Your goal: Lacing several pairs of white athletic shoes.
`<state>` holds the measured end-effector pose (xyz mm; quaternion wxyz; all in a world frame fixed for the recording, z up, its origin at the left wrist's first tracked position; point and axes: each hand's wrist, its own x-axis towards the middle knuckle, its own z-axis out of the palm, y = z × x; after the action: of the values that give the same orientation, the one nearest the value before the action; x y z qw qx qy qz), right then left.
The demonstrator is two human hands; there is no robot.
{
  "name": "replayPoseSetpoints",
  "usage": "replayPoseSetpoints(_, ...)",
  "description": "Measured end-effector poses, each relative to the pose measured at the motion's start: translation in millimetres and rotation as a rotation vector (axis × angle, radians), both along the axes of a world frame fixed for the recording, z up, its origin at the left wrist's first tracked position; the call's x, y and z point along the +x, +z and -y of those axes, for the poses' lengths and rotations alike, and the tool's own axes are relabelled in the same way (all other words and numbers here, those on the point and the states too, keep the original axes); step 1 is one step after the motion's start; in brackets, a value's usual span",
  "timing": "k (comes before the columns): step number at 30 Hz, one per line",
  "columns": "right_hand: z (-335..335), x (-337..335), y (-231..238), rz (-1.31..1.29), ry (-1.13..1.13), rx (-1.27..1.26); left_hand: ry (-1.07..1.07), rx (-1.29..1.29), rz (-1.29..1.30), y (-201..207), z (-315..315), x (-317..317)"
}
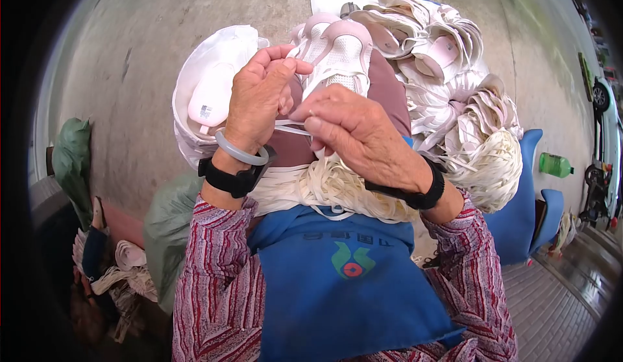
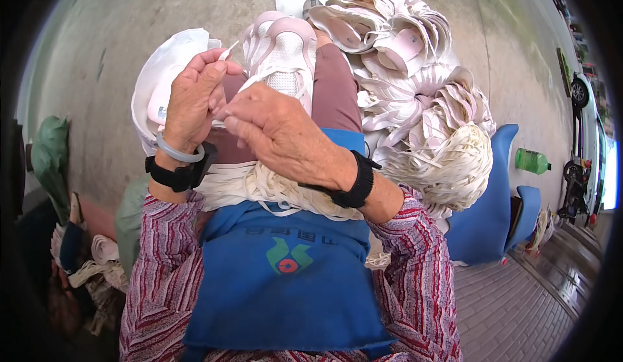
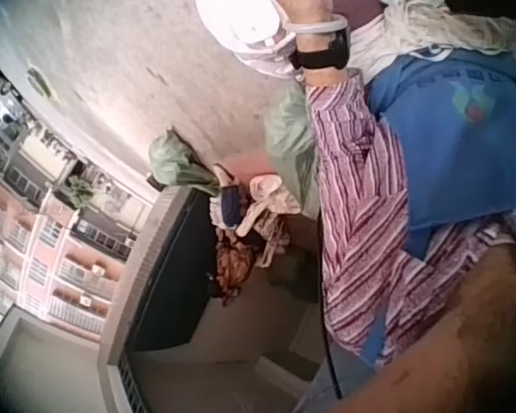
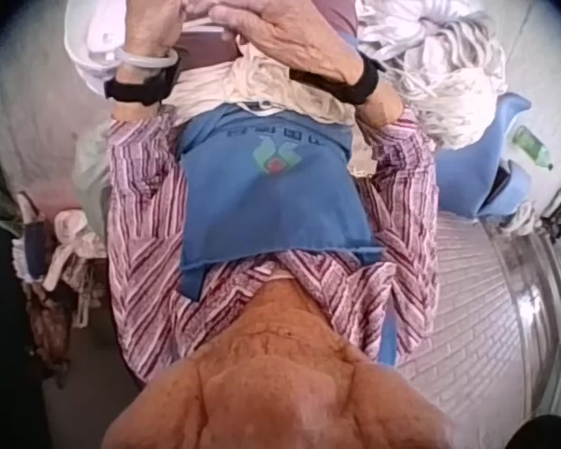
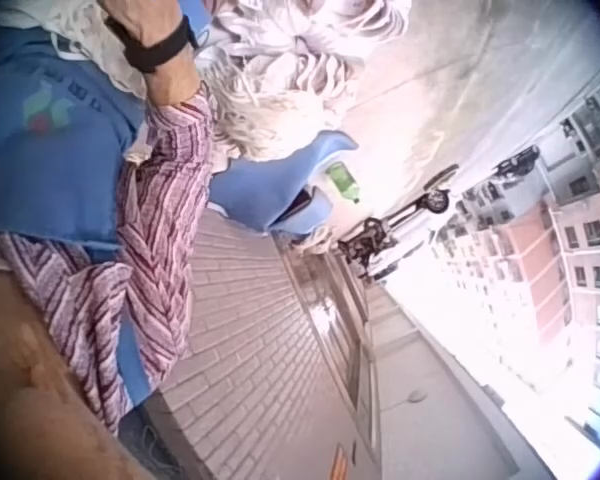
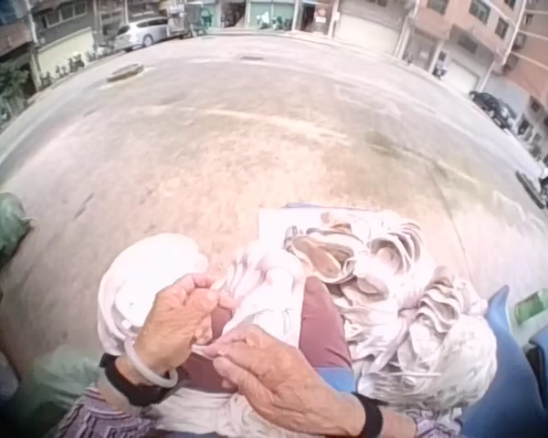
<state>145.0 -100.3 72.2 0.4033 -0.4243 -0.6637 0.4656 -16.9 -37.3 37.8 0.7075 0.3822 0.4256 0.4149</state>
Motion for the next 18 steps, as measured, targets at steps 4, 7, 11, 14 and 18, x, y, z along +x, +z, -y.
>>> replayPoseSetpoints(4,-15,20,-25,0.091,-0.317,-0.2,0.007,-0.058,0.042,0,11,4)
replayPoseSetpoints(7,-11,16,-30,-0.321,-0.241,-0.351,-0.088,-0.058,-0.038,-1,17,11)
replayPoseSetpoints(11,-10,10,-24,-0.362,-0.311,-0.408,-0.126,-0.033,-0.036,-1,23,18)
replayPoseSetpoints(14,-11,14,-25,-0.369,-0.321,-0.411,-0.124,-0.005,-0.028,1,28,21)
replayPoseSetpoints(18,-10,19,-30,-0.133,-0.383,-0.116,-0.175,0.091,-0.094,6,38,26)
